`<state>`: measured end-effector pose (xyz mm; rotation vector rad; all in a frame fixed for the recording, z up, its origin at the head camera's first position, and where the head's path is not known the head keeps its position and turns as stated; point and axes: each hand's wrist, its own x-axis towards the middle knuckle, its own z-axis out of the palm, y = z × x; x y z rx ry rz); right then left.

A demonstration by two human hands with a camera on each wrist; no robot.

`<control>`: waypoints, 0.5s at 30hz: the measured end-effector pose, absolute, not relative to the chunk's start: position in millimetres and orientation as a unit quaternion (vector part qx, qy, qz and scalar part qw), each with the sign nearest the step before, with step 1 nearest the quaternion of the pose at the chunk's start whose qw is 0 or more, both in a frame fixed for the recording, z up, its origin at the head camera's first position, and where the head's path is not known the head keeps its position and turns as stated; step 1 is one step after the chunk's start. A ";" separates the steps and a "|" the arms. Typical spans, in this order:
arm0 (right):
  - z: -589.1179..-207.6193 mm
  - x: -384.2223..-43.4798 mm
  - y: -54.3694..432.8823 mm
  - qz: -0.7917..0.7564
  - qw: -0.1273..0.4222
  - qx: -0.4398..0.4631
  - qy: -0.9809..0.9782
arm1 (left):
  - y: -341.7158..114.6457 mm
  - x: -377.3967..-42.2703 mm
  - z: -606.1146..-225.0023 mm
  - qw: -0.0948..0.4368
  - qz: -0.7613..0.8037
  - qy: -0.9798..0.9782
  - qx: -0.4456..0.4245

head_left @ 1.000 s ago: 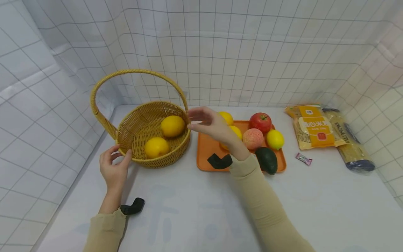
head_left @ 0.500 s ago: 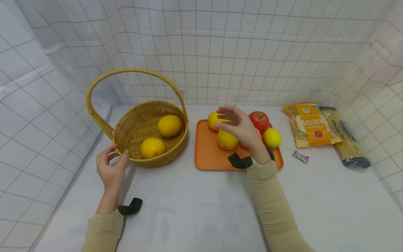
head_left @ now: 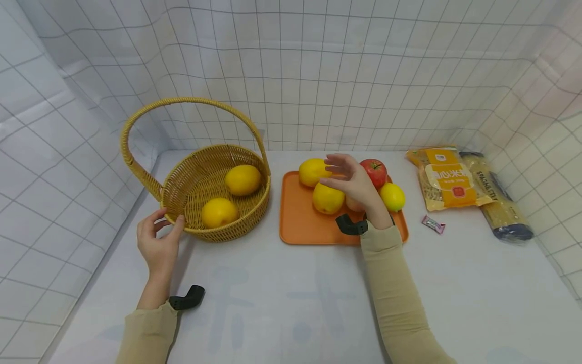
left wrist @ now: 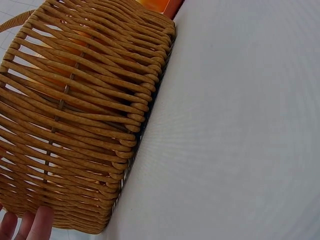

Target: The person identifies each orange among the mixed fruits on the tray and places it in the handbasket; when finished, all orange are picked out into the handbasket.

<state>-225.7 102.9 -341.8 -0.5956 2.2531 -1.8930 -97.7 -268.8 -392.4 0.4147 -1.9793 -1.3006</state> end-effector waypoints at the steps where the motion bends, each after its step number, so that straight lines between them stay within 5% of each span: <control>1: -342.8 -226.4 103.7 -0.631 0.072 -0.195 0.748 | -268.8 -97.7 -392.4 0.361 -0.505 -0.768 0.161; 15: -367.1 -240.9 110.0 -0.610 0.082 -0.177 0.768 | -269.0 -98.6 -392.9 0.360 -0.508 -0.766 0.160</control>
